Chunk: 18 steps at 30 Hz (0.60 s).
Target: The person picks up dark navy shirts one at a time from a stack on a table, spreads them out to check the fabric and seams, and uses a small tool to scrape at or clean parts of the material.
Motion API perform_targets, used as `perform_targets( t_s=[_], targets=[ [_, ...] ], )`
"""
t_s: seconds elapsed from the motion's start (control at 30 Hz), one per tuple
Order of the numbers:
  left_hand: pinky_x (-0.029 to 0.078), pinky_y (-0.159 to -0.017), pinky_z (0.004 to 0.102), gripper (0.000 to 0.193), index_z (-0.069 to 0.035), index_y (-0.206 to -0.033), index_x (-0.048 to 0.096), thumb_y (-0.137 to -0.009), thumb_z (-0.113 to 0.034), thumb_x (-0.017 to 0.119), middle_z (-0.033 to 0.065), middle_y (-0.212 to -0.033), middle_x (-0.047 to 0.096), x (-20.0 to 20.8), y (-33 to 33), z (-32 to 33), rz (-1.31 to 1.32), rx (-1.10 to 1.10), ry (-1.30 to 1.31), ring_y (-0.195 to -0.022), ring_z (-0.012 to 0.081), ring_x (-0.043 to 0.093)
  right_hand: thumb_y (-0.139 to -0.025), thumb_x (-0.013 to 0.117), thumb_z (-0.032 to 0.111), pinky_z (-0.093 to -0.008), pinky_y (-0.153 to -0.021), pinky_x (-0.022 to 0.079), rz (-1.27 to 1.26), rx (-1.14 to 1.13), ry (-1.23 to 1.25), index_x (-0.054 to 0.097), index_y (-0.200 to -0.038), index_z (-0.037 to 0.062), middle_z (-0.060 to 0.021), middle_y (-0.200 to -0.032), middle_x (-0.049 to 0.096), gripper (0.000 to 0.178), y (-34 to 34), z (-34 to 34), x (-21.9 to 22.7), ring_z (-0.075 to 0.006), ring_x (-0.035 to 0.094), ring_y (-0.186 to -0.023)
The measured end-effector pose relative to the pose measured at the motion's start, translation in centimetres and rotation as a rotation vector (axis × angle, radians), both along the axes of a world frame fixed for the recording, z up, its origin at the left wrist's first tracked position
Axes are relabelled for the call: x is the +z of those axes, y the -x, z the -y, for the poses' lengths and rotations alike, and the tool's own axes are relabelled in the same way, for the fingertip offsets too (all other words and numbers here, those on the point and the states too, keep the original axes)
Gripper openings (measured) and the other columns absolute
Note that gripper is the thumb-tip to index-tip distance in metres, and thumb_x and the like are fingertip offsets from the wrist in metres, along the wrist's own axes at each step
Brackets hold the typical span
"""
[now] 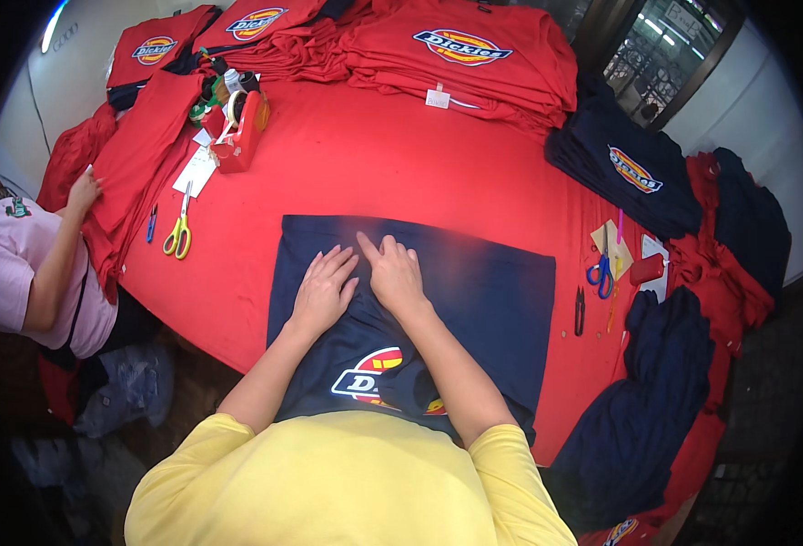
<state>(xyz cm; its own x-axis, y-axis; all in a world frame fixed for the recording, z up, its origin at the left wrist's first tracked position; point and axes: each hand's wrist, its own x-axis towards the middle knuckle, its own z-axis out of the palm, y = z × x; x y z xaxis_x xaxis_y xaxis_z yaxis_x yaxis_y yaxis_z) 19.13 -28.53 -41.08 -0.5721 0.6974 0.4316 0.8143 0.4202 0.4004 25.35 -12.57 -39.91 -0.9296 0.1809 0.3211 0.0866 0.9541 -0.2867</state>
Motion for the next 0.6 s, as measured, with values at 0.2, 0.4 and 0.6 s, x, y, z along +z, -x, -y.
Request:
perform_targets(
  t_s=[0.2, 0.4, 0.6],
  targets=[
    [0.034, -0.112, 0.0449, 0.037, -0.007, -0.124, 0.064, -0.088, -0.018, 0.064, 0.0097, -0.134, 0.058, -0.1, -0.1, 0.3, -0.018, 0.011, 0.029, -0.131, 0.0276, 0.049, -0.089, 0.051, 0.013, -0.0451, -0.08, 0.054, 0.254, -0.077, 0.042, 0.056, -0.135, 0.0218, -0.0179, -0.107, 0.056, 0.048, 1.8, -0.2, 2.0, -0.0332, 0.066, -0.094],
    [0.033, -0.112, 0.0446, 0.037, -0.007, -0.124, 0.064, -0.089, -0.019, 0.063, 0.0092, -0.136, 0.057, 0.0, -0.2, 0.4, -0.026, 0.027, 0.046, -0.133, 0.0262, 0.047, -0.09, 0.049, 0.012, -0.0449, -0.082, 0.054, 0.212, -0.067, 0.074, 0.057, -0.134, 0.0181, -0.0183, -0.109, 0.057, 0.045, 1.7, -0.9, 1.7, -0.0356, 0.066, -0.09],
    [0.032, -0.114, 0.0438, 0.036, -0.007, -0.124, 0.064, -0.09, -0.019, 0.063, 0.0095, -0.137, 0.057, 0.3, -0.1, 0.4, 0.061, 0.009, 0.01, -0.134, 0.0265, 0.046, -0.092, 0.05, 0.005, -0.0418, -0.075, 0.053, -0.294, -0.037, 0.453, 0.066, -0.115, 0.0057, -0.0148, -0.094, 0.063, 0.028, -0.3, -3.4, -0.6, -0.0325, 0.066, -0.086]
  ],
)
